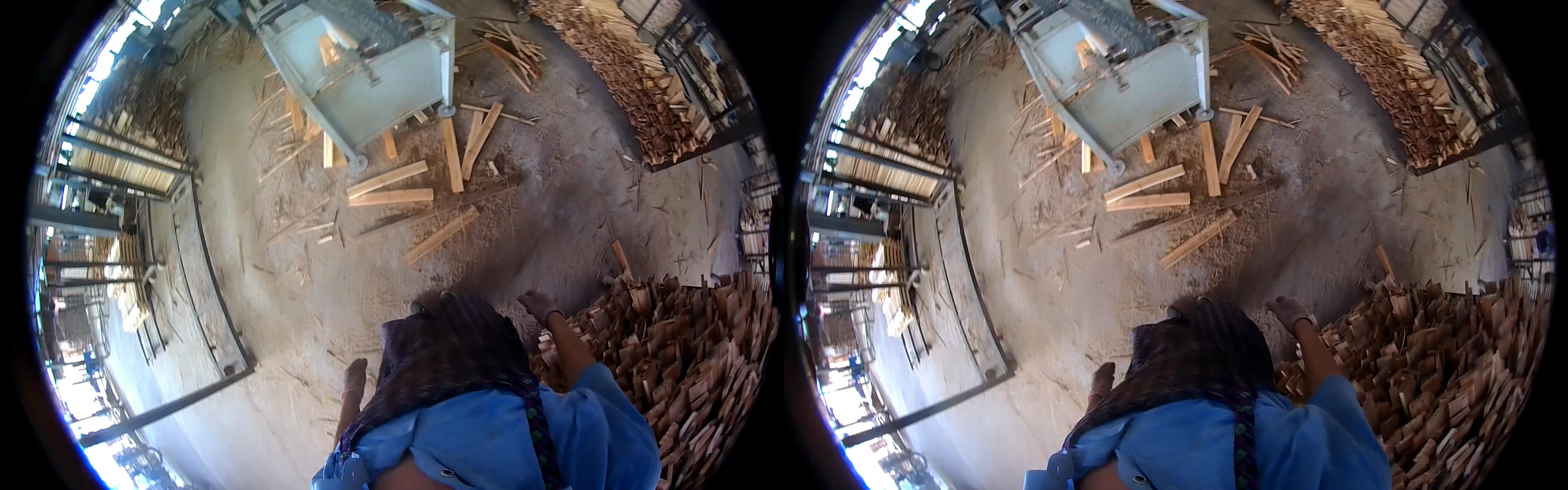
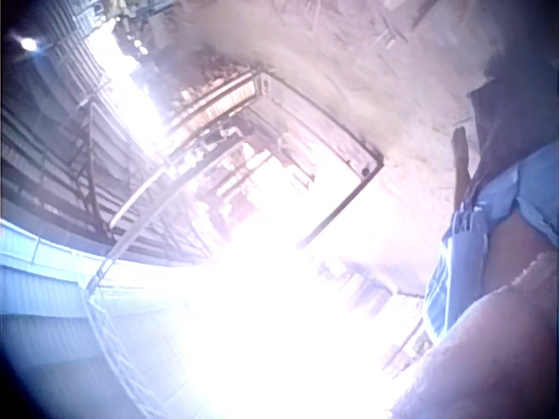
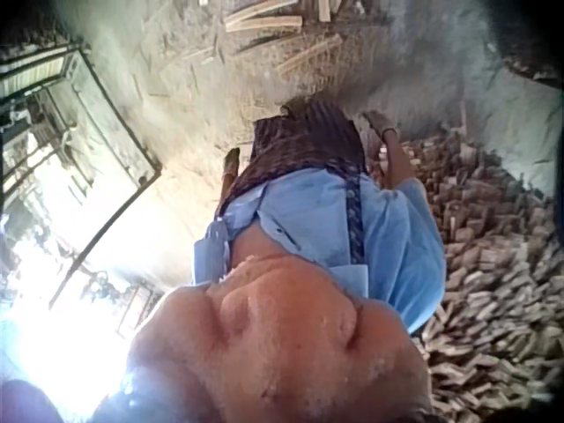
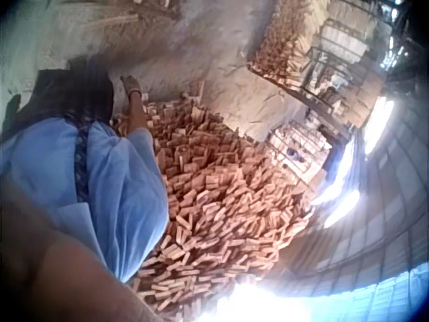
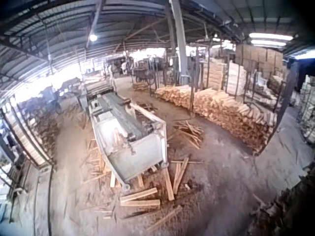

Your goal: The person gathers scattered wooden planks from the floor and stacks them into a large pile. They also feed individual planks into a wood processing machine and arrange the processed pieces into a neat stack.

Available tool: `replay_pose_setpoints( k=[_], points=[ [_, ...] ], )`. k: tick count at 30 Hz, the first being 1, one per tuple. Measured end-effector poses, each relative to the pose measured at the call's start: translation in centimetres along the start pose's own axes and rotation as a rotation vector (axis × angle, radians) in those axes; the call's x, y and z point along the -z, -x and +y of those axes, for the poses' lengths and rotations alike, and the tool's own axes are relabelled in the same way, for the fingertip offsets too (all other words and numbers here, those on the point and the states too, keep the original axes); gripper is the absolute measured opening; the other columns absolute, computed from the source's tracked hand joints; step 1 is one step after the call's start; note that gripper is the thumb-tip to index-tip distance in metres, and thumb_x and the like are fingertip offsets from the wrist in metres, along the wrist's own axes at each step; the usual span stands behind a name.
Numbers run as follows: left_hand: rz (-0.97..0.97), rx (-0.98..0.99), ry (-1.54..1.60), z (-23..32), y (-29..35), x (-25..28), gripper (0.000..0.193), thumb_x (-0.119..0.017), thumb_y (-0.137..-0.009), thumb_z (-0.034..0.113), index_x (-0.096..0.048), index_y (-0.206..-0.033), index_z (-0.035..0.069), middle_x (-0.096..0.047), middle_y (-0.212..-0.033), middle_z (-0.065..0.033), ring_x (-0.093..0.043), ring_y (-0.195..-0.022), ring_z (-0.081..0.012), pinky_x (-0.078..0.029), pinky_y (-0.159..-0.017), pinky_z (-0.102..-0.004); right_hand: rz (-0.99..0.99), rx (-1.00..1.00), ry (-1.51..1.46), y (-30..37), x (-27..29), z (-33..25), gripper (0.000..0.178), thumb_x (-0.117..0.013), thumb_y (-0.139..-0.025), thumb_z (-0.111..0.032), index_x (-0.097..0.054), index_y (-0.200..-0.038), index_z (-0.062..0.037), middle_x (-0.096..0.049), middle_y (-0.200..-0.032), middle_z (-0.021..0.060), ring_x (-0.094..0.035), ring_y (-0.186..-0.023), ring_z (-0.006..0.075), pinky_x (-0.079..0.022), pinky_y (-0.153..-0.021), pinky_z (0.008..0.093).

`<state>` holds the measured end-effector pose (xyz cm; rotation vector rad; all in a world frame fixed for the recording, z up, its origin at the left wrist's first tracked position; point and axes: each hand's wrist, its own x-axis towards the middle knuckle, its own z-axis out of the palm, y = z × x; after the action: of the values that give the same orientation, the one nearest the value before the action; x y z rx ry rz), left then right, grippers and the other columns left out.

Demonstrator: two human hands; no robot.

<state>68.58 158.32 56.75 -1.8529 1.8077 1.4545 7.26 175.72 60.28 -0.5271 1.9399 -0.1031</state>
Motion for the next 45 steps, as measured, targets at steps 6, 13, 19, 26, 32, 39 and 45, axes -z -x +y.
replay_pose_setpoints(
  k=[6,13,19,26,32,39,45],
  points=[
    [-0.27,-0.419,-0.739,7.3,-5.6,-2.3,0.039,-0.043,-0.104,0.024,-0.064,-0.131,0.004,-0.063,-0.134,-0.0212,-0.056,-0.129,-0.0347,-0.044,-0.109,-0.0442,0.421,0.052,-0.117,2.8,2.7,3.1,0.05,-0.062,-0.09,-0.043,-0.071,-0.111,0.0007,-0.073,-0.095,0.0181,-0.07,-0.088,0.0298,-0.053,-0.082,0.0409],
    [0.022,-0.03,0.51,23.3,-11.0,-5.7,0.029,-0.059,-0.095,0.041,-0.069,-0.104,0.015,-0.055,-0.077,0.0053,-0.048,-0.064,-0.0097,-0.035,-0.053,-0.0296,0.19,-0.131,0.149,-5.2,1.4,24.0,0.053,-0.061,-0.09,-0.044,-0.069,-0.119,-0.0013,-0.07,-0.116,0.0223,-0.065,-0.113,0.0383,-0.049,-0.096,0.0461],
    [0.13,0.237,0.406,27.2,-7.5,-11.7,0.025,-0.055,-0.096,0.039,-0.065,-0.097,0.016,-0.055,-0.077,0.0023,-0.045,-0.063,-0.0103,-0.034,-0.05,-0.0304,0.103,-0.156,-0.114,-6.5,14.9,19.6,0.069,-0.062,-0.089,-0.049,-0.06,-0.135,0.0013,-0.06,-0.139,0.0256,-0.057,-0.129,0.041,-0.044,-0.109,0.0458],
    [-0.13,-0.249,-0.375,36.3,1.8,-21.6,0.026,-0.052,-0.096,0.021,-0.066,-0.113,0.007,-0.064,-0.124,-0.0235,-0.06,-0.118,-0.0427,-0.051,-0.097,-0.0469,0.185,-0.131,-0.011,-6.0,33.7,16.0,0.073,-0.067,-0.088,-0.042,-0.05,-0.146,0.0004,-0.059,-0.141,0.0256,-0.056,-0.131,0.0389,-0.043,-0.111,0.0441],
    [-0.236,-0.203,-0.272,35.6,-3.7,-28.2,0.035,-0.057,-0.094,0.033,-0.067,-0.116,0.008,-0.066,-0.12,-0.023,-0.062,-0.117,-0.0409,-0.05,-0.098,-0.046,0.182,0.095,0.242,-13.1,39.7,14.7,0.074,-0.069,-0.088,-0.042,-0.05,-0.144,0.003,-0.063,-0.135,0.0259,-0.063,-0.123,0.0363,-0.049,-0.104,0.0423],
    [-0.105,-0.442,-0.425,45.1,-16.9,-30.9,0.032,-0.045,-0.099,0.015,-0.064,-0.124,0.008,-0.066,-0.126,-0.0218,-0.061,-0.121,-0.0381,-0.049,-0.102,-0.046,0.164,0.181,0.232,-13.6,43.8,17.4,0.073,-0.071,-0.086,-0.044,-0.055,-0.14,0.0037,-0.061,-0.137,0.0259,-0.058,-0.128,0.038,-0.045,-0.11,0.0425],
    [-0.08,-0.438,-0.423,57.3,-22.2,-29.8,0.052,-0.038,-0.104,0.022,-0.042,-0.154,0.006,-0.039,-0.161,-0.0146,-0.037,-0.149,-0.0257,-0.027,-0.124,-0.0366,0.2,-0.067,0.177,-11.5,47.2,19.0,0.054,-0.06,-0.093,-0.041,-0.064,-0.128,-0.0001,-0.063,-0.133,0.0238,-0.058,-0.125,0.0407,-0.045,-0.109,0.0441]
  ],
)
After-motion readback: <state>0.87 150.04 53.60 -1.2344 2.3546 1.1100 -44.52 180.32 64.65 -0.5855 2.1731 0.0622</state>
